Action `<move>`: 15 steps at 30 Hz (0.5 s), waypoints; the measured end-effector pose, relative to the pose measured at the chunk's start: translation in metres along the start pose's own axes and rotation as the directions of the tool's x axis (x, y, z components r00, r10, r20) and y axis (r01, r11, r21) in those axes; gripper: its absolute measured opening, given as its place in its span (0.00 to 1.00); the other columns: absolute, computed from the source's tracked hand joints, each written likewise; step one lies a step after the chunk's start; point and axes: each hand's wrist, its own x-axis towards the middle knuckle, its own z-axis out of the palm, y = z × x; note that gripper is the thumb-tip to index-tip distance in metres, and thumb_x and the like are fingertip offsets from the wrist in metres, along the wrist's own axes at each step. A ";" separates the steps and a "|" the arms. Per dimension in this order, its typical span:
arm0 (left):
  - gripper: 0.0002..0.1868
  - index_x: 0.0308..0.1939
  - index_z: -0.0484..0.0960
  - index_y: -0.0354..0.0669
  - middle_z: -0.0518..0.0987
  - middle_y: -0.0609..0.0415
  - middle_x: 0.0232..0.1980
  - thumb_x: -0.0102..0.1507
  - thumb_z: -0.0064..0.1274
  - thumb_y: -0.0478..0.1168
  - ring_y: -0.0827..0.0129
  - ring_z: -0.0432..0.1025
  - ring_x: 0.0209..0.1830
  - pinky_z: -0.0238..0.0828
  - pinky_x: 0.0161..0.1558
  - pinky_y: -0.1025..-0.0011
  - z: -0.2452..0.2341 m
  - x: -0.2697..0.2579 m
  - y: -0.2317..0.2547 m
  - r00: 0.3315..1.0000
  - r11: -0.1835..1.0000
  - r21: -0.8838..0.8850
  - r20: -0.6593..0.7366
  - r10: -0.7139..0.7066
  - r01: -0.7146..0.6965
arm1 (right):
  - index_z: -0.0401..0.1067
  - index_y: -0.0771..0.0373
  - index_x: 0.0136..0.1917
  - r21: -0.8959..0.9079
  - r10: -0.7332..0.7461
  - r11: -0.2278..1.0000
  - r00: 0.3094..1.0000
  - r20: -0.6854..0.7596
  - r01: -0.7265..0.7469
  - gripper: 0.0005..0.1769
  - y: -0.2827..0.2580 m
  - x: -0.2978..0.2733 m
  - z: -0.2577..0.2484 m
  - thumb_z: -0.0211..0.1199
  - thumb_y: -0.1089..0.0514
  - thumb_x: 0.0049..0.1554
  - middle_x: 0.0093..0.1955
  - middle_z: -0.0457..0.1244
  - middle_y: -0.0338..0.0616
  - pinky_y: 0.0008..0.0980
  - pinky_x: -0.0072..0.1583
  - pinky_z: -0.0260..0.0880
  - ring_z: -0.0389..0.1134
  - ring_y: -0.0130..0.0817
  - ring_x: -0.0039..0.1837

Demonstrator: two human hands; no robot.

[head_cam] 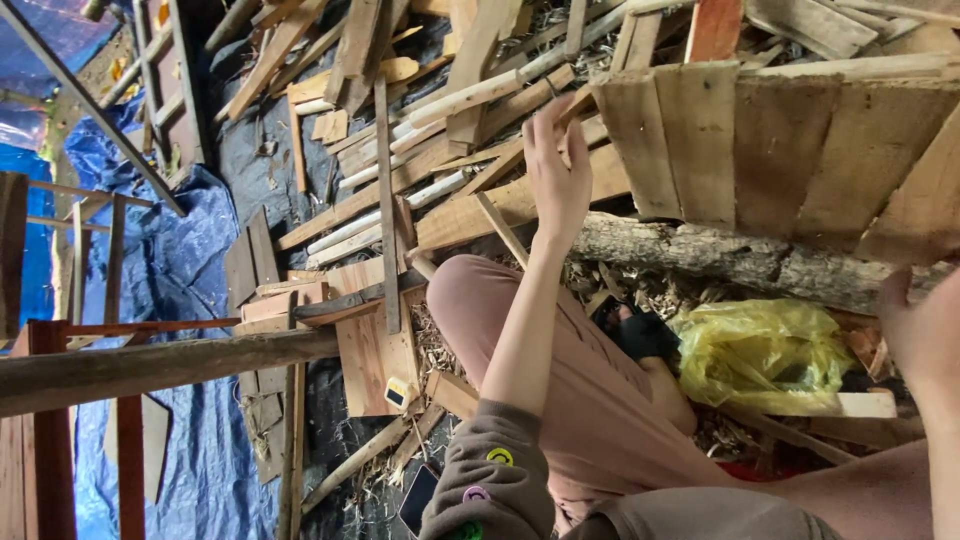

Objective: Assembling a wooden structure by aligning slats and hammering nails into them

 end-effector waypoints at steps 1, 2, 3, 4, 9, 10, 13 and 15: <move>0.17 0.64 0.69 0.42 0.73 0.48 0.61 0.71 0.46 0.32 0.61 0.74 0.55 0.77 0.56 0.68 0.009 0.006 -0.008 1.000 1.000 0.000 -0.004 0.003 -0.003 | 0.73 0.75 0.68 0.001 -0.002 1.000 1.000 -0.004 0.002 0.10 0.009 -0.006 0.012 0.69 0.68 0.78 0.56 0.66 0.56 0.32 0.55 0.73 0.69 0.45 0.50; 0.21 0.67 0.67 0.46 0.70 0.52 0.67 0.70 0.48 0.31 0.61 0.67 0.67 0.68 0.70 0.63 0.017 0.012 -0.015 0.991 0.992 0.004 -0.047 0.127 -0.126 | 0.76 0.71 0.67 -0.124 0.011 0.992 1.000 0.018 -0.008 0.09 0.018 -0.013 0.025 0.68 0.61 0.82 0.52 0.67 0.50 0.28 0.47 0.70 0.69 0.39 0.44; 0.26 0.70 0.65 0.50 0.67 0.55 0.74 0.70 0.50 0.29 0.61 0.60 0.79 0.59 0.83 0.59 0.027 0.018 -0.023 0.965 0.969 0.011 -0.088 0.248 -0.248 | 0.79 0.66 0.65 -0.250 0.027 0.968 0.999 0.037 -0.017 0.12 0.028 -0.019 0.037 0.67 0.54 0.85 0.47 0.69 0.44 0.23 0.39 0.68 0.68 0.33 0.37; 0.26 0.70 0.65 0.50 0.67 0.55 0.74 0.70 0.50 0.29 0.61 0.60 0.79 0.59 0.83 0.59 0.032 0.022 -0.016 0.964 0.968 0.010 -0.092 0.250 -0.250 | 0.79 0.66 0.65 -0.251 0.025 0.968 0.999 0.033 -0.016 0.12 0.030 -0.022 0.042 0.67 0.54 0.85 0.47 0.69 0.44 0.23 0.39 0.68 0.68 0.33 0.37; 0.32 0.74 0.62 0.64 0.60 0.68 0.81 0.70 0.61 0.44 0.69 0.57 0.87 0.50 0.97 0.50 0.061 0.021 0.012 0.855 0.857 0.070 0.140 0.499 -0.511 | 0.61 0.83 0.79 0.032 0.023 0.999 1.000 -0.022 -0.022 0.29 -0.004 0.001 0.001 0.67 0.66 0.72 0.56 0.65 0.61 0.33 0.49 0.73 0.69 0.45 0.48; 0.32 0.74 0.62 0.64 0.60 0.68 0.81 0.70 0.61 0.44 0.69 0.57 0.87 0.50 0.97 0.50 0.068 0.020 0.022 0.855 0.857 0.064 0.138 0.501 -0.512 | 0.61 0.83 0.79 0.027 0.024 0.999 0.999 -0.024 -0.023 0.29 -0.009 0.006 -0.006 0.67 0.66 0.72 0.56 0.65 0.61 0.33 0.49 0.73 0.69 0.45 0.48; 0.21 0.59 0.79 0.56 0.78 0.65 0.67 0.64 0.63 0.50 0.69 0.63 0.78 0.45 0.91 0.52 0.084 0.013 0.048 0.836 0.835 0.111 0.195 0.513 -0.539 | 0.54 0.84 0.73 0.318 0.049 0.947 0.999 0.015 -0.051 0.28 -0.021 0.016 -0.022 0.64 0.80 0.66 0.58 0.57 0.67 0.44 0.49 0.66 0.62 0.53 0.48; 0.22 0.56 0.80 0.53 0.80 0.63 0.63 0.62 0.58 0.56 0.68 0.63 0.76 0.46 0.88 0.53 0.091 0.011 0.066 0.783 0.792 0.063 0.220 0.582 -0.607 | 0.53 0.84 0.69 0.387 0.072 0.919 0.997 0.011 -0.070 0.30 -0.024 0.018 -0.025 0.65 0.83 0.60 0.56 0.54 0.67 0.50 0.55 0.65 0.60 0.57 0.55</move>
